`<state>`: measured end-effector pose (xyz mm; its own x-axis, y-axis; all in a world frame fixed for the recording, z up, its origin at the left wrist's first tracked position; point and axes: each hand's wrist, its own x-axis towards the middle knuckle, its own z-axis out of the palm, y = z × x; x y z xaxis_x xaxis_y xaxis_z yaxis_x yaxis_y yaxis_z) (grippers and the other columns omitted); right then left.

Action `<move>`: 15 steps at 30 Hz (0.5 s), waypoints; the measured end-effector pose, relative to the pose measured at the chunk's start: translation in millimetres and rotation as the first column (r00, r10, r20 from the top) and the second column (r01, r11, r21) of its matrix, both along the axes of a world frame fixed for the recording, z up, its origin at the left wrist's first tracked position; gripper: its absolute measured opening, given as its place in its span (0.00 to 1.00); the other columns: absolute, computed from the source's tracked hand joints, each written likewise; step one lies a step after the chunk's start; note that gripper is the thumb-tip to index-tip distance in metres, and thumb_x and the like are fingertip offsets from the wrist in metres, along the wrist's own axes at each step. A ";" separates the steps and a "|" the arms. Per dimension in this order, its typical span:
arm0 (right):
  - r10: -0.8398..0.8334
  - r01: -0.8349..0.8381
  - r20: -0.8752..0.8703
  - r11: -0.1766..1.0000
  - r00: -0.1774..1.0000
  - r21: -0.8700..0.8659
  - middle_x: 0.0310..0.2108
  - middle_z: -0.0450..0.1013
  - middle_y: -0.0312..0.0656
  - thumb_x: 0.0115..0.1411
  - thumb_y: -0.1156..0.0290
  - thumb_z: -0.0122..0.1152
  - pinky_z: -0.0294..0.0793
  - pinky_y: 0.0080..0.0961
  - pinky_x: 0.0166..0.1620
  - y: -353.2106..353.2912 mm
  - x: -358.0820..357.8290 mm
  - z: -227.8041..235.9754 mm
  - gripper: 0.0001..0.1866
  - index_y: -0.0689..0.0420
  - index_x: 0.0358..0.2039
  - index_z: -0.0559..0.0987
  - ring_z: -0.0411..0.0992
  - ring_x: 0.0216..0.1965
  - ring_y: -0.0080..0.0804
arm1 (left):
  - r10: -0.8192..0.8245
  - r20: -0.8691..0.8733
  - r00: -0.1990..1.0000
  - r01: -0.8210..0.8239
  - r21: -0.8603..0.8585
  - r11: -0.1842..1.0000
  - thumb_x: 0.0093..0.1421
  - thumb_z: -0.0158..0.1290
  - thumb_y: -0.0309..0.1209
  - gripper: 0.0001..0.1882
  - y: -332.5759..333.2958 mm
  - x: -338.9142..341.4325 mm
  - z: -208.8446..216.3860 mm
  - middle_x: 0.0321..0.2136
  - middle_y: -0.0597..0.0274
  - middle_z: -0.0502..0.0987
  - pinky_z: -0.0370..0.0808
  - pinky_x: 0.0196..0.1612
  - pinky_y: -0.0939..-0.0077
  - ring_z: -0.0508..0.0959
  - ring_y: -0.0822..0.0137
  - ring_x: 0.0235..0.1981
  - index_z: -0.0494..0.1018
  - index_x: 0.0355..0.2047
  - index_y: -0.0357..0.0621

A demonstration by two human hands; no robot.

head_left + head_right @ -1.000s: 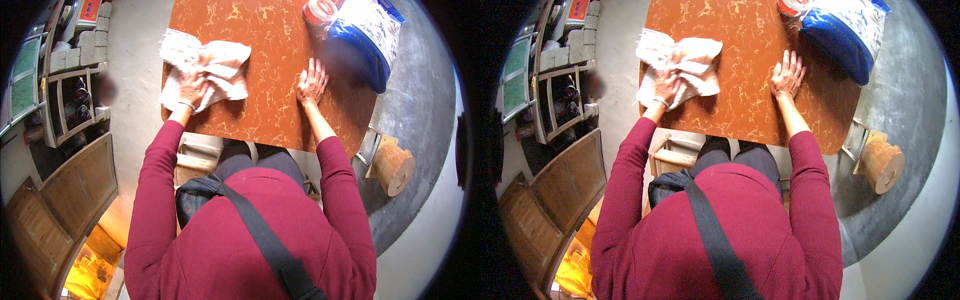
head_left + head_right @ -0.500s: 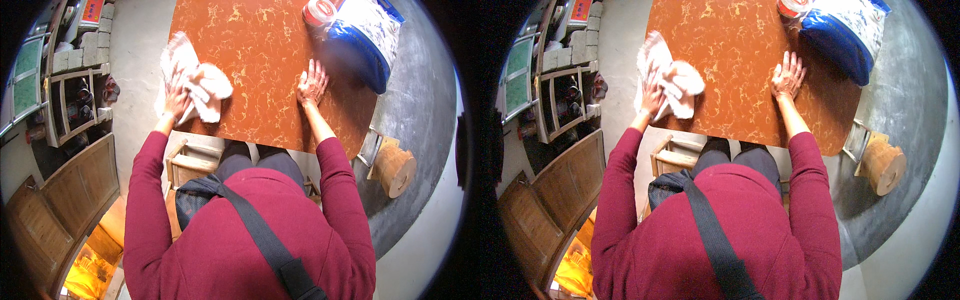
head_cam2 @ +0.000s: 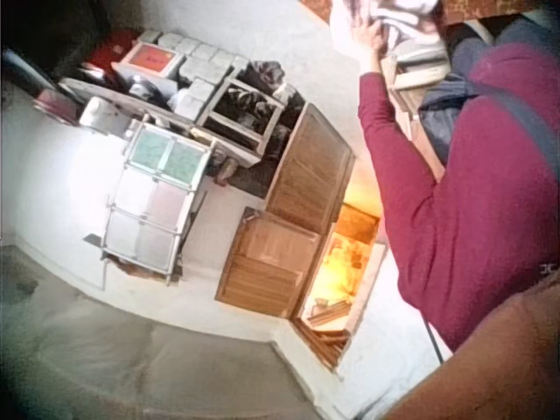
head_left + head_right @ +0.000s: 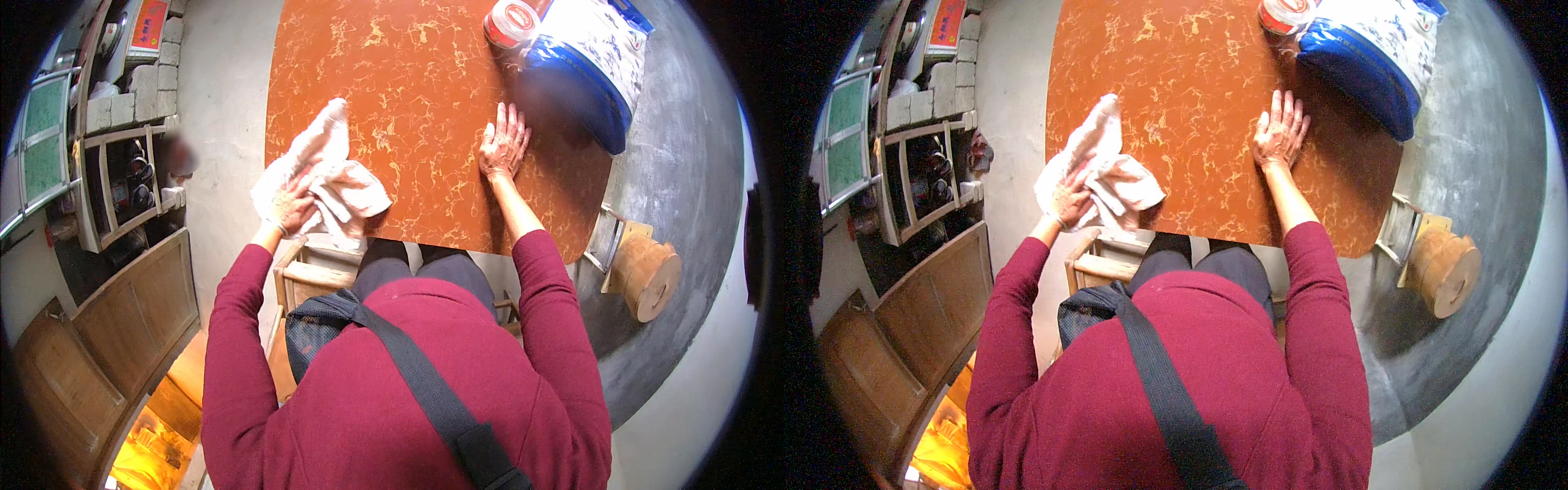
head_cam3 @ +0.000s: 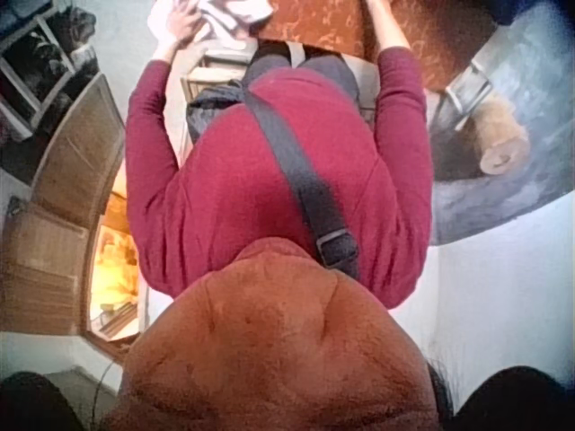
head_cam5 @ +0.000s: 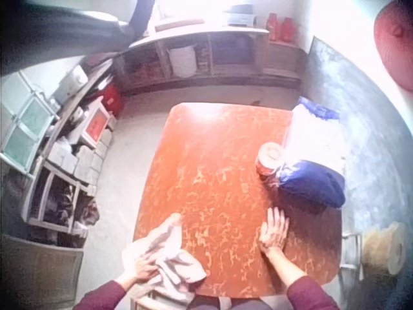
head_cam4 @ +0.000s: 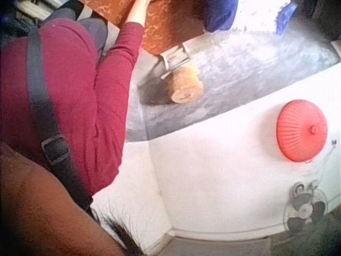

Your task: The person wipes a reddish-brown table surface with a white cloth, moving around the table to clean different sections. They then move to a white tiled counter near a window and continue wiping the surface with the same cloth.

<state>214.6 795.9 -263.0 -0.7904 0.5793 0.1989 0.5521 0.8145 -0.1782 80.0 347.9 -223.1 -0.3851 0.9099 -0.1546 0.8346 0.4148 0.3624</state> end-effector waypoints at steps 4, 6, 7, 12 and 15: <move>-0.001 0.001 -0.015 1.000 1.000 -0.012 0.65 0.52 0.38 0.63 0.59 0.42 0.41 0.48 0.66 0.3 -1.3 2.1 0.27 0.47 0.63 0.59 0.47 0.66 0.41 | 0.368 -0.277 0.888 -0.313 0.224 0.923 0.56 0.49 0.37 0.13 57.2 -67.8 -50.0 0.58 0.55 0.62 0.50 0.62 0.44 0.56 0.52 0.64 0.76 0.36 0.42; 0.020 -0.020 -0.017 0.999 1.000 -0.025 0.65 0.52 0.38 0.63 0.58 0.42 0.41 0.48 0.66 -1.2 -6.0 3.0 0.27 0.47 0.63 0.59 0.47 0.66 0.41 | 0.560 -0.170 0.811 -0.551 0.099 0.829 0.60 0.43 0.43 0.17 96.0 -99.2 -66.7 0.60 0.56 0.60 0.48 0.62 0.43 0.54 0.52 0.64 0.76 0.39 0.47; -0.001 0.001 -0.008 1.000 1.000 -0.020 0.65 0.52 0.38 0.63 0.58 0.42 0.41 0.48 0.66 2.7 -0.3 2.3 0.27 0.47 0.63 0.59 0.47 0.66 0.41 | 0.439 -0.046 0.897 -0.434 0.088 0.897 0.61 0.42 0.45 0.19 135.8 -98.5 -42.5 0.61 0.57 0.59 0.49 0.62 0.42 0.55 0.51 0.63 0.76 0.42 0.50; 0.014 -0.014 -0.014 1.000 1.000 -0.009 0.65 0.52 0.37 0.63 0.58 0.42 0.41 0.48 0.66 2.1 -2.9 0.3 0.27 0.47 0.63 0.58 0.47 0.66 0.40 | -0.042 -0.071 0.997 0.059 0.257 0.965 0.56 0.52 0.47 0.19 187.9 -34.5 -41.6 0.63 0.58 0.55 0.50 0.64 0.47 0.51 0.53 0.65 0.77 0.41 0.49; -0.008 0.008 0.004 1.000 1.000 -0.002 0.65 0.51 0.37 0.63 0.58 0.42 0.41 0.47 0.66 3.6 1.3 -0.6 0.27 0.47 0.63 0.58 0.47 0.66 0.40 | -0.227 -0.095 0.969 0.234 0.068 0.970 0.53 0.54 0.42 0.11 156.2 -11.5 19.9 0.57 0.57 0.64 0.58 0.60 0.52 0.58 0.52 0.61 0.78 0.32 0.53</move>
